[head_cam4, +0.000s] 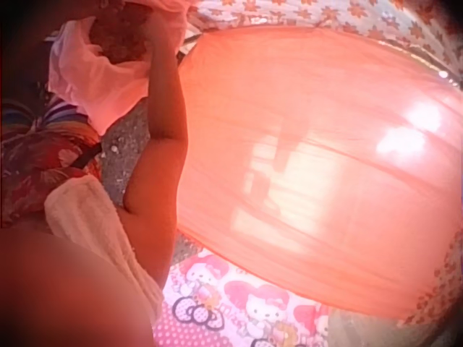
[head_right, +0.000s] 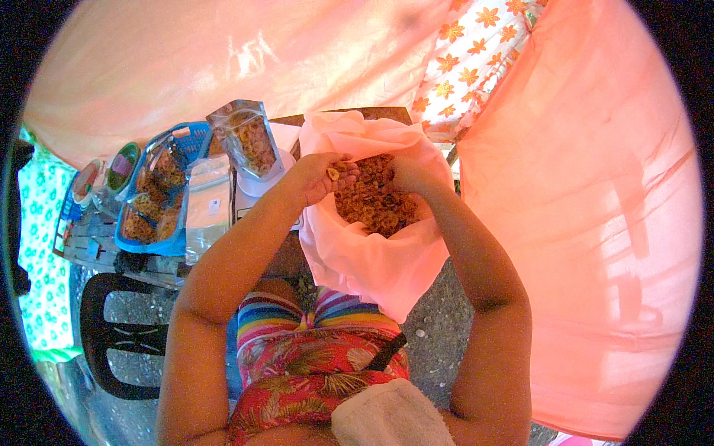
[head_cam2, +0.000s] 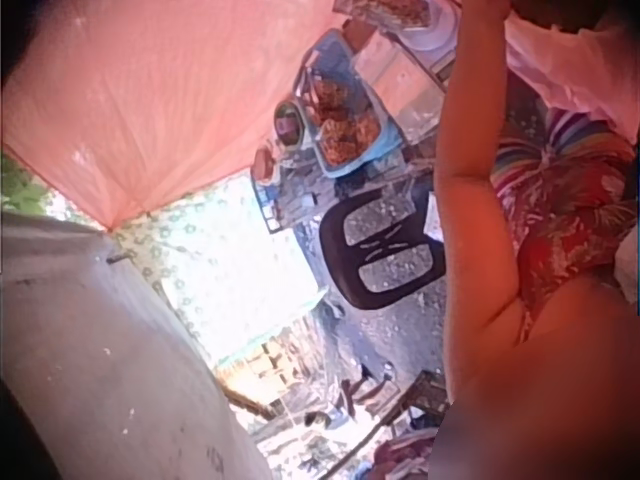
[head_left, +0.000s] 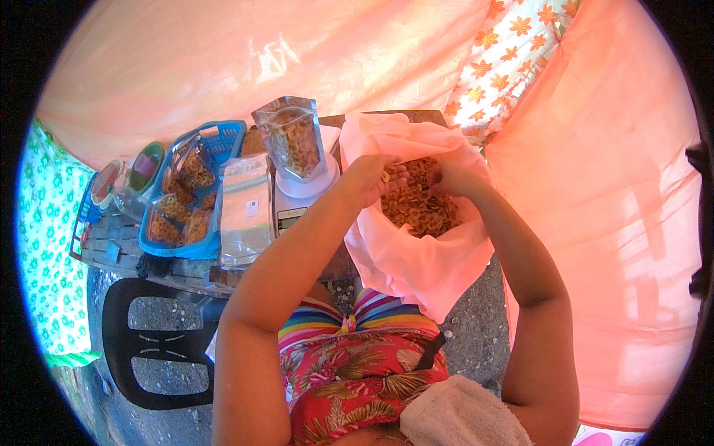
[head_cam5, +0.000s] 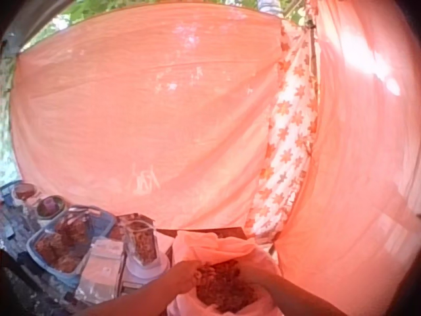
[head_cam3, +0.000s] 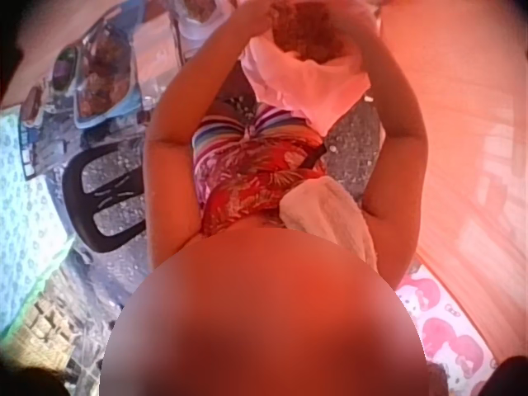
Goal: The person scoops dried food from a pink cloth bag and places it into small clear plastic bags on a digital scale. They repeatedly add or remove small amounts to reach a target weight, then set the filled bags aside in a blue basket.
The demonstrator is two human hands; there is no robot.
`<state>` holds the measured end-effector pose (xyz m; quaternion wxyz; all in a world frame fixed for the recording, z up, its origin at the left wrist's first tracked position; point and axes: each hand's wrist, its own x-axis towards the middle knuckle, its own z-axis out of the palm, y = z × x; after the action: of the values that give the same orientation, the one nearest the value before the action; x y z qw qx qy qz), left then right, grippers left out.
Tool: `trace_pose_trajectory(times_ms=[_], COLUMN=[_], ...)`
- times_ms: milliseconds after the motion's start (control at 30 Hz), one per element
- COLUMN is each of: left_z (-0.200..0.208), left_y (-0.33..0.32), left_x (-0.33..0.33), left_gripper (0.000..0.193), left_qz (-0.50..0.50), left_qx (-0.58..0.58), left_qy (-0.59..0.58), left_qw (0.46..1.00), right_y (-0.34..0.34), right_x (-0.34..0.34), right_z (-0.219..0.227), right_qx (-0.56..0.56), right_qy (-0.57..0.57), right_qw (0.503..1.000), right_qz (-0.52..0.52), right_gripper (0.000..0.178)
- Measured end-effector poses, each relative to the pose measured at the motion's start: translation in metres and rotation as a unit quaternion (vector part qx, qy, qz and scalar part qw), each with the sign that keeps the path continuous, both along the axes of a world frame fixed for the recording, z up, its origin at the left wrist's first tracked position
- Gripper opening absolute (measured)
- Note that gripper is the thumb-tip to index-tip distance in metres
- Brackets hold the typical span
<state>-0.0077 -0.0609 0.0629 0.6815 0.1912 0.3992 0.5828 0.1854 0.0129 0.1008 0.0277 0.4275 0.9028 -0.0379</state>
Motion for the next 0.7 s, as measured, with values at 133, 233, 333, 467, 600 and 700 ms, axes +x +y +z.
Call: trace_pose_trajectory(times_ms=[133, 233, 333, 467, 600, 700], left_z=[0.000, 0.001, 0.004, 0.007, 0.008, 0.013], left_y=[0.002, -0.001, -0.004, -0.008, -0.006, -0.007], left_x=[-0.001, -0.003, -0.003, 0.001, 0.010, 0.010], left_gripper=[0.020, 0.020, 0.020, 0.020, 0.019, 0.017], left_qz=[0.000, 0.004, 0.012, -0.010, -0.045, -0.058], left_qx=[-0.005, 0.010, -0.003, -0.011, 0.020, 0.045], left_qy=[0.003, 0.006, 0.026, 0.034, -0.026, -0.008], left_qw=[1.000, 1.000, 1.000, 0.999, 0.998, 0.997], right_y=[-0.005, -0.007, 0.003, 0.017, 0.019, 0.013], right_x=[-0.001, 0.005, 0.004, -0.001, -0.007, -0.007], right_z=[-0.002, 0.003, 0.012, 0.016, 0.018, 0.025], right_qx=[-0.057, 0.080, -0.114, -0.292, -0.301, -0.305], right_qy=[0.128, 0.158, 0.123, 0.253, 0.294, 0.349], right_qw=[0.990, 0.981, 0.985, 0.922, 0.907, 0.886], right_qz=[-0.031, 0.074, 0.041, 0.009, 0.036, 0.022], right_gripper=[0.032, 0.027, 0.022, 0.021, 0.024, 0.021])
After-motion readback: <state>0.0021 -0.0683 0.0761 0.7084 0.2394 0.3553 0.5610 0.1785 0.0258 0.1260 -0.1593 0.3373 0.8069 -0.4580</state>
